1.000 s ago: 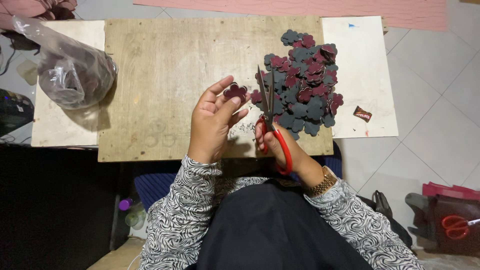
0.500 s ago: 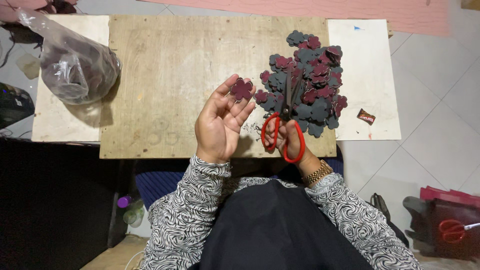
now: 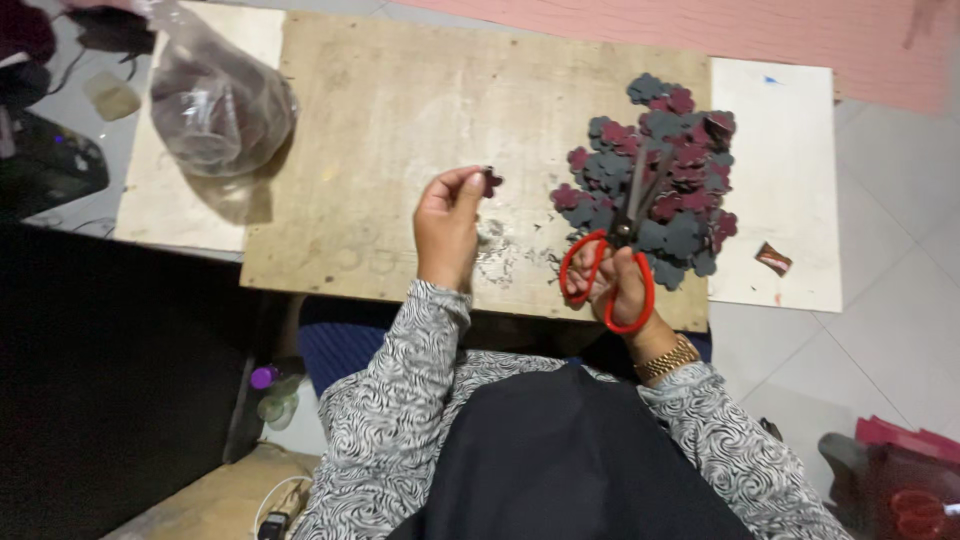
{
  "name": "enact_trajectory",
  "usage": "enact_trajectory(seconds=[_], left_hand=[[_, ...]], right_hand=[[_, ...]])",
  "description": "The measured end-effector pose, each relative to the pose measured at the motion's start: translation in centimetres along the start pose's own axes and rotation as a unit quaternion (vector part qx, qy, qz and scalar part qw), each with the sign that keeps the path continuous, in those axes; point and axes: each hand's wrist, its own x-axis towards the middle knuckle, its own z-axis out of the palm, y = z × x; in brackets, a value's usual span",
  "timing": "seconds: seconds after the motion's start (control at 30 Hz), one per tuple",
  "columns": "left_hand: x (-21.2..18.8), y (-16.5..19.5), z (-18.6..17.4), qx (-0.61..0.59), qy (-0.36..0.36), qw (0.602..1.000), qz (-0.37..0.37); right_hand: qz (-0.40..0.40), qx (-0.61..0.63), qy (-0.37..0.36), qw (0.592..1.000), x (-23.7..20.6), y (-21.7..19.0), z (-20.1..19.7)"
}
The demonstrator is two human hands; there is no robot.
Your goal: The person takes flower-shaped foam pieces one at a time from a pile on the workbench and trims their edges with red-handled scissors, rotating each piece while cutting, then sets the trimmed piece aside. At the start they handle a plastic bag of pieces and spread them on the table.
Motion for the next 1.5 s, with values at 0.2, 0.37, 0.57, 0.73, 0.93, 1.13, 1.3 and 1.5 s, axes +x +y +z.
enact_trajectory(seconds=[0.2,0.37,0.57,0.73,0.93,1.13,1.3,1.5], left_hand=[[5.4,0.8,-9.1,0.138,0.212,0.967,-0.008],[7.0,-2.1,-11.9,0.5,0.238,0.817,0.162],[5.7,-3.5,-10.0,0.666,0.161,0.725,0.069],[4.0,-2.1,-8.2,0.702,0.071,0.708,-0.016],[1.8,-2.4,-4.4,0.706,-0.014,0.7,0.105],[-1.8,-4.0,2.5,0.678,-0.26,0.676,0.126],[-1.8,-5.4,7.6,0.661,-0.28,0.68,0.147],[-1.7,-8.7,10.0,0.564,-0.304,0.722,0.263]], right_hand=[[0.016,0.0,0.01,1.0,0.0,-0.4,-0.1],[0.011,0.001,0.007,1.0,0.2,-0.4,0.0],[-0.007,-0.02,0.009,1.0,0.1,0.0,-0.3],[-0.036,-0.007,-0.001,0.999,-0.2,1.0,-0.6],[-0.207,-0.112,0.1,0.967,-2.8,1.4,-1.7],[-0.295,-0.072,0.201,0.931,-4.9,0.4,-4.9],[-0.299,-0.032,0.219,0.928,-4.7,-0.4,-5.6],[-0.284,-0.052,0.235,0.928,-4.4,-0.5,-4.8]])
